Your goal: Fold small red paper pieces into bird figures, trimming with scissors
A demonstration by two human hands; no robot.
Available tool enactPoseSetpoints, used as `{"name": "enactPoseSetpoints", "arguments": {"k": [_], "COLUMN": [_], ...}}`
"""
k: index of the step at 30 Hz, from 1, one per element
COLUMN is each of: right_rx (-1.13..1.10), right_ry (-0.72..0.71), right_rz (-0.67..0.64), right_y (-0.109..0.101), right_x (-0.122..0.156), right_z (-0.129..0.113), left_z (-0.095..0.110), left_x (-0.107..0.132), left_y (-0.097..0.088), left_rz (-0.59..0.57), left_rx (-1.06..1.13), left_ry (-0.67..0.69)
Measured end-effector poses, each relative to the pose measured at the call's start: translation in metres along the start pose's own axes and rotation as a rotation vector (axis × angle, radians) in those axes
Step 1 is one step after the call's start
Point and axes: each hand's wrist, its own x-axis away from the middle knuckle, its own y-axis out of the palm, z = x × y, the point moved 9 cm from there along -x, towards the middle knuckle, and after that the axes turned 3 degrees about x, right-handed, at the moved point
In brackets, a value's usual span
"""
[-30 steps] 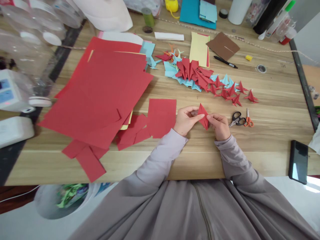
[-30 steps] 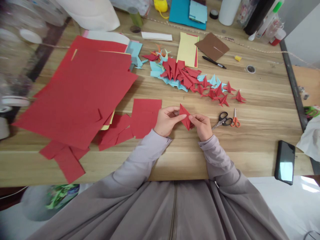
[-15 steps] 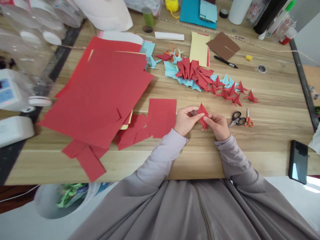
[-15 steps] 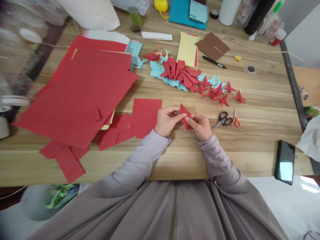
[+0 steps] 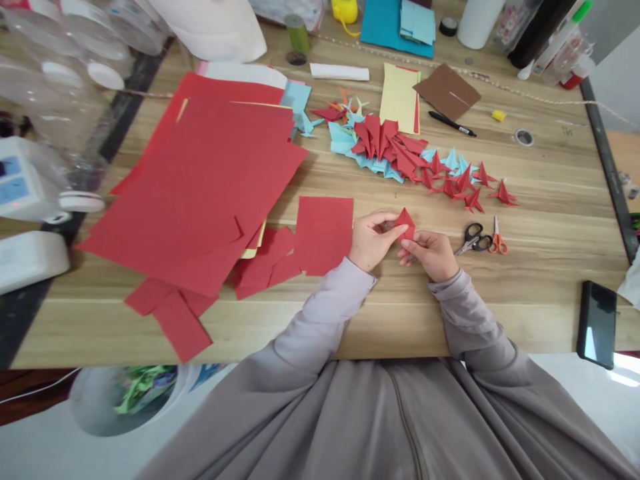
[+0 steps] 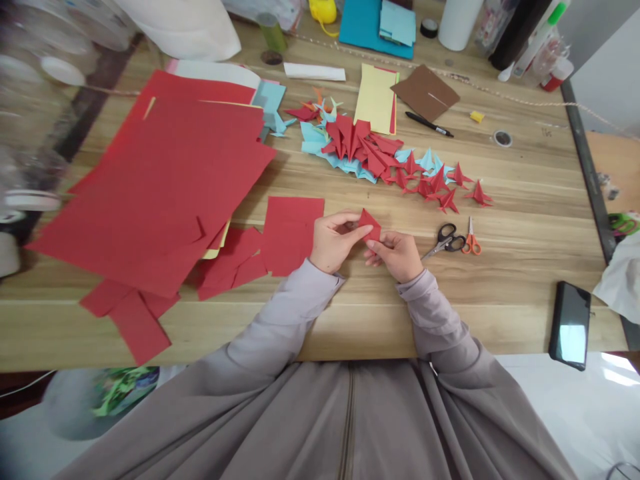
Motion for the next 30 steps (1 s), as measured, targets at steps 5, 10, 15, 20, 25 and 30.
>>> {"name": "enactPoseSetpoints", "arguments": {"k": [5, 10, 15, 20, 25, 30], "right_rx": [-0.008, -0.029, -0.022, -0.002, -0.056, -0.024], "right_ry": [-0.028, -0.051, -0.052, -0.09, -0.114, -0.14], "right_rz": [0.009, 0.011, 0.01, 0.009, -0.079, -0.047], "right_y": [-0.001, 0.0, -0.002, -0.005, 0.007, 0.008], "right_x": [0.0, 0.001, 0.001, -0.001, 0.001, 0.002], "right_z": [-0.002, -0.007, -0.007, -0.009, -0.013, -0.012], "left_z": [-0.005, -0.015, -0.017, -0.018, -0.013, -0.01], "left_x": [0.0, -0.001, 0.004, 0.007, 0.002, 0.0], "left_y": [0.003, 0.005, 0.015, 0.017, 0.004, -0.003], "left_rz": [-0.038, -0.075, -0.188, -0.209, -0.068, 0.003], "left_rx": [0.141, 0.22, 0.201, 0.165, 0.094, 0.07], "left_ry": [-0.046, -0.138, -0.204, -0.238, -0.136, -0.091]}}
